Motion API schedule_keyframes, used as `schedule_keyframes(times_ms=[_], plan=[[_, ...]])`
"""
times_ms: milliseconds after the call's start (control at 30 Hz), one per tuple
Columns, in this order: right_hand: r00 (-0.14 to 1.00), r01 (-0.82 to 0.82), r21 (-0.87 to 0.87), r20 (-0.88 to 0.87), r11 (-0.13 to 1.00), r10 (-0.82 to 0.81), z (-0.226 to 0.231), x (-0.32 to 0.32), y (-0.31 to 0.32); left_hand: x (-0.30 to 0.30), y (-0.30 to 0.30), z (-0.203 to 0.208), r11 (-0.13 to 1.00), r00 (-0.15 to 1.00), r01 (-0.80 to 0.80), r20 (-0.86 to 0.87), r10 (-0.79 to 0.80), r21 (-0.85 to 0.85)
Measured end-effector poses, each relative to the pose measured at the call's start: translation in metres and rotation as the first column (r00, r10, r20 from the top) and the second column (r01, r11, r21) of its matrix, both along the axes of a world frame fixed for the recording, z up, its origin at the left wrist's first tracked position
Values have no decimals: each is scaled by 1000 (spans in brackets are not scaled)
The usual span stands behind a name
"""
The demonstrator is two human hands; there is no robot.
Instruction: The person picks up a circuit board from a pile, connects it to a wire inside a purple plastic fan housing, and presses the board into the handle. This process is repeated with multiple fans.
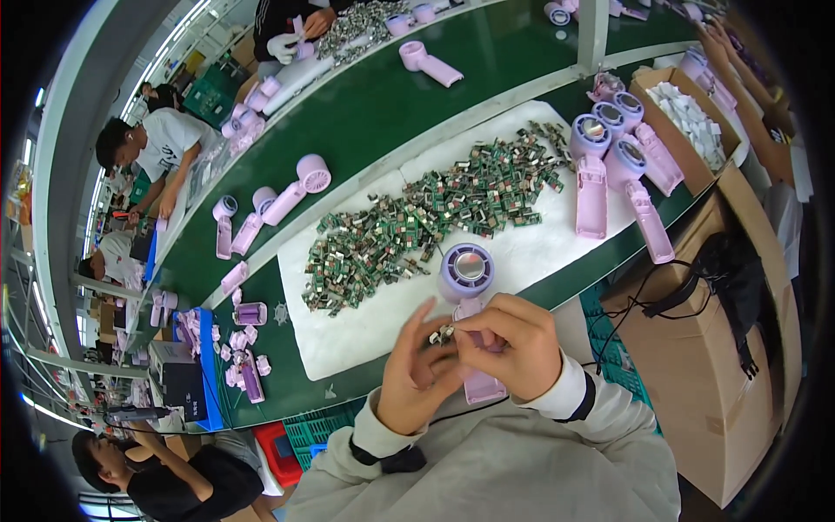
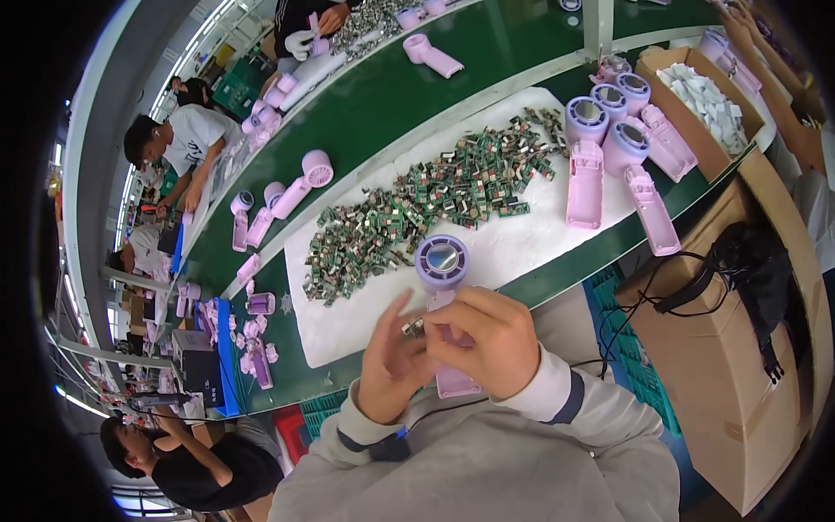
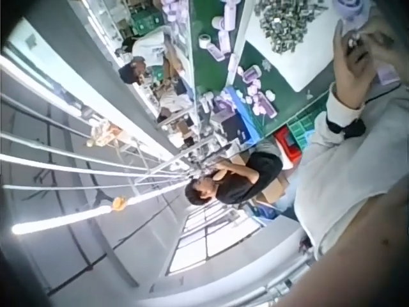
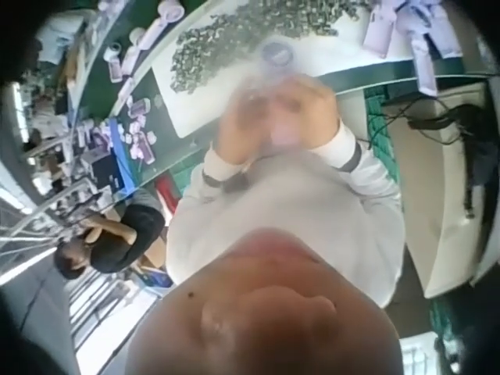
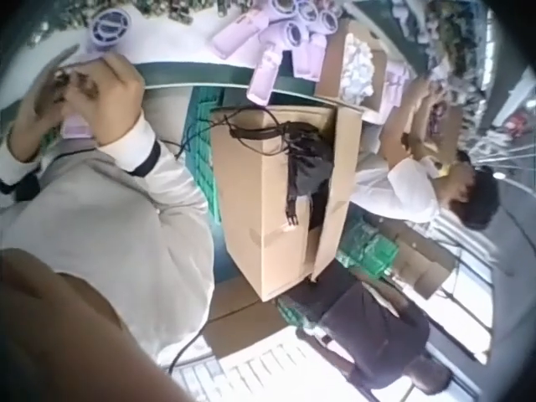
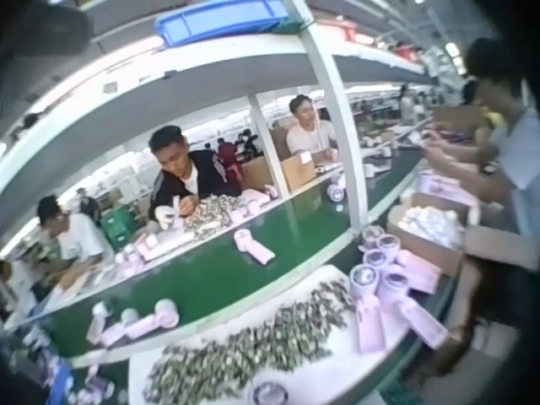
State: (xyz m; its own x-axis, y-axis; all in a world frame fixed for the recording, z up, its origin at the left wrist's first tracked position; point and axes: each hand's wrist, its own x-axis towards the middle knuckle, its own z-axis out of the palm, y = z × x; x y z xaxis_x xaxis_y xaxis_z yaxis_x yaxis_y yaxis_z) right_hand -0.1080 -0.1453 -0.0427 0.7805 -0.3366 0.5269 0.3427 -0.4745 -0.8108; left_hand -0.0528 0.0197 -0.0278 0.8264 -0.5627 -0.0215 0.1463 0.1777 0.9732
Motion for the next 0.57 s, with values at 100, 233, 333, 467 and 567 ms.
schedule_keyframes(times_ms=[100,233,333,467,567], plan=[[999,-37,111,42,993,32,8,3,-4,21,12,22,923,901,379,-256,-350,70],[959,94,168,251,981,-134,7,-10,-27,69,23,72,872,796,489,-428,-428,39],[976,139,147,148,979,-160,9,-12,-49,104,-3,118,855,841,505,-292,-455,121],[976,212,73,41,975,-216,-7,-1,-68,208,-56,134,846,820,532,-274,-502,41],[967,253,-5,0,967,-253,-30,11,-77,303,-96,129,891,873,446,-258,-413,84]])
